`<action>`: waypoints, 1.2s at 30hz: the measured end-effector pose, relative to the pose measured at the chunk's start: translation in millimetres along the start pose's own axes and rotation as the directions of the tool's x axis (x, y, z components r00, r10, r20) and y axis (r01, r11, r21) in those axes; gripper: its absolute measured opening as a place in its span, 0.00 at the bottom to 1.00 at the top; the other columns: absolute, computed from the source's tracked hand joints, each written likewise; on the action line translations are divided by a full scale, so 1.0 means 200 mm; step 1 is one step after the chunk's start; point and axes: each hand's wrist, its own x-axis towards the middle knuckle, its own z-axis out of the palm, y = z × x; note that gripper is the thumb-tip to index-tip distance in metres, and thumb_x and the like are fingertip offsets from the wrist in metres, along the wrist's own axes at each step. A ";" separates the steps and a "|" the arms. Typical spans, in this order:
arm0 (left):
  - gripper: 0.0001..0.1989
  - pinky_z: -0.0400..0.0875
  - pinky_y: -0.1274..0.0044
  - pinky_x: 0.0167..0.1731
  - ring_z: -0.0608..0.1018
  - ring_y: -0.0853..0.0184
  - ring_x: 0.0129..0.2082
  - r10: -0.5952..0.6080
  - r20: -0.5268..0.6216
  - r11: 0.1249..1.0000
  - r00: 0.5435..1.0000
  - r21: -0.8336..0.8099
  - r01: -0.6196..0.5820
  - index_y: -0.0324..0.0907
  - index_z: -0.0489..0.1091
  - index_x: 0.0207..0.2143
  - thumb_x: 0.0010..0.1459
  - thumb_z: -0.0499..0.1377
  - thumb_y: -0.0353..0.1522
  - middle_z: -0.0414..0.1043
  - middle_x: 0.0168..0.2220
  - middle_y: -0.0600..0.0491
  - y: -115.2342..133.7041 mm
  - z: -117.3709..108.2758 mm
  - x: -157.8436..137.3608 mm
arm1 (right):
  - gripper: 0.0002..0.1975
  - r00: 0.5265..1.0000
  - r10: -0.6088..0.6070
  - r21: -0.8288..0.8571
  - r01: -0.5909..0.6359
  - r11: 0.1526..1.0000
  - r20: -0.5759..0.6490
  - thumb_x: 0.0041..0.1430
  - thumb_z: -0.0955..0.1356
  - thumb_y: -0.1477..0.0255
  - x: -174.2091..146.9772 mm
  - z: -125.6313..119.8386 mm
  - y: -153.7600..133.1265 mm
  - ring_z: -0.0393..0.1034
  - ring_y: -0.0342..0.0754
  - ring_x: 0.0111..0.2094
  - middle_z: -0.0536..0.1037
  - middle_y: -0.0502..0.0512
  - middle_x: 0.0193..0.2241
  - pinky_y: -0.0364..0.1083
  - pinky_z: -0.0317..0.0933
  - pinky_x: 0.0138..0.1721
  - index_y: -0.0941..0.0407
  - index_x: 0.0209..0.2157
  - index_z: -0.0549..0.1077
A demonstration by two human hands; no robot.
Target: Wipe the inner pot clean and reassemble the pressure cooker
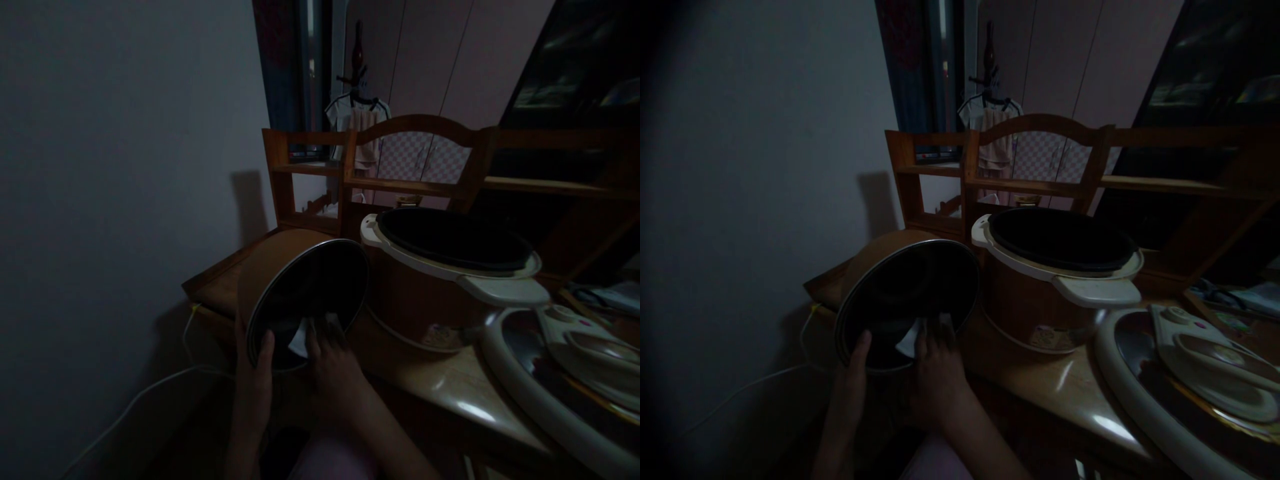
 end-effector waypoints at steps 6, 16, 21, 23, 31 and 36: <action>0.37 0.49 0.65 0.67 0.57 0.57 0.68 -0.008 0.043 1.000 0.999 0.002 0.008 0.45 0.53 0.68 0.61 0.55 0.50 0.57 0.67 0.45 0.01 -0.01 -0.01 | 0.53 1.000 -0.009 0.075 0.010 0.997 -0.016 0.44 0.70 0.72 -0.04 0.02 0.02 0.31 0.61 0.70 0.40 0.70 0.70 0.59 0.38 0.69 0.69 0.69 0.45; 0.41 0.49 0.63 0.67 0.57 0.56 0.68 -0.023 0.025 1.000 0.999 -0.012 0.023 0.48 0.46 0.70 0.60 0.55 0.51 0.52 0.70 0.47 0.01 0.00 -0.01 | 0.47 0.987 -0.012 0.275 0.056 0.960 -0.160 0.56 0.63 0.74 0.02 -0.19 0.13 0.32 0.51 0.71 0.35 0.56 0.71 0.55 0.44 0.68 0.59 0.71 0.35; 0.39 0.51 0.65 0.67 0.56 0.57 0.69 -0.032 0.034 0.999 0.999 -0.011 0.033 0.45 0.50 0.69 0.60 0.55 0.51 0.55 0.68 0.44 -0.01 -0.01 -0.01 | 0.40 0.994 0.006 0.266 0.023 0.964 -0.105 0.61 0.62 0.72 0.06 -0.15 0.11 0.36 0.51 0.70 0.44 0.59 0.70 0.56 0.41 0.69 0.59 0.71 0.43; 0.38 0.50 0.64 0.67 0.58 0.57 0.68 -0.044 0.019 0.999 0.999 -0.001 0.044 0.43 0.54 0.67 0.60 0.55 0.51 0.58 0.66 0.43 -0.03 -0.01 0.00 | 0.34 0.999 0.004 0.302 0.009 0.953 -0.044 0.64 0.62 0.70 0.06 -0.12 0.09 0.38 0.53 0.70 0.52 0.58 0.68 0.57 0.41 0.68 0.56 0.70 0.52; 0.36 0.49 0.63 0.67 0.57 0.56 0.69 -0.063 0.027 0.998 0.998 0.032 0.062 0.46 0.55 0.66 0.60 0.54 0.51 0.57 0.67 0.45 -0.02 -0.02 -0.01 | 0.16 0.936 0.291 0.935 0.088 0.345 -0.196 0.70 0.63 0.62 -0.01 -0.17 0.02 0.67 0.51 0.57 0.72 0.58 0.57 0.50 0.59 0.59 0.53 0.53 0.74; 0.39 0.47 0.63 0.68 0.55 0.56 0.69 -0.023 -0.008 0.999 1.000 0.029 0.023 0.45 0.53 0.68 0.60 0.55 0.52 0.54 0.69 0.46 -0.02 -0.01 0.00 | 0.20 0.912 0.410 0.974 0.092 -0.206 0.001 0.68 0.66 0.57 -0.08 -0.16 0.00 0.75 0.47 0.35 0.79 0.58 0.35 0.44 0.66 0.40 0.60 0.35 0.76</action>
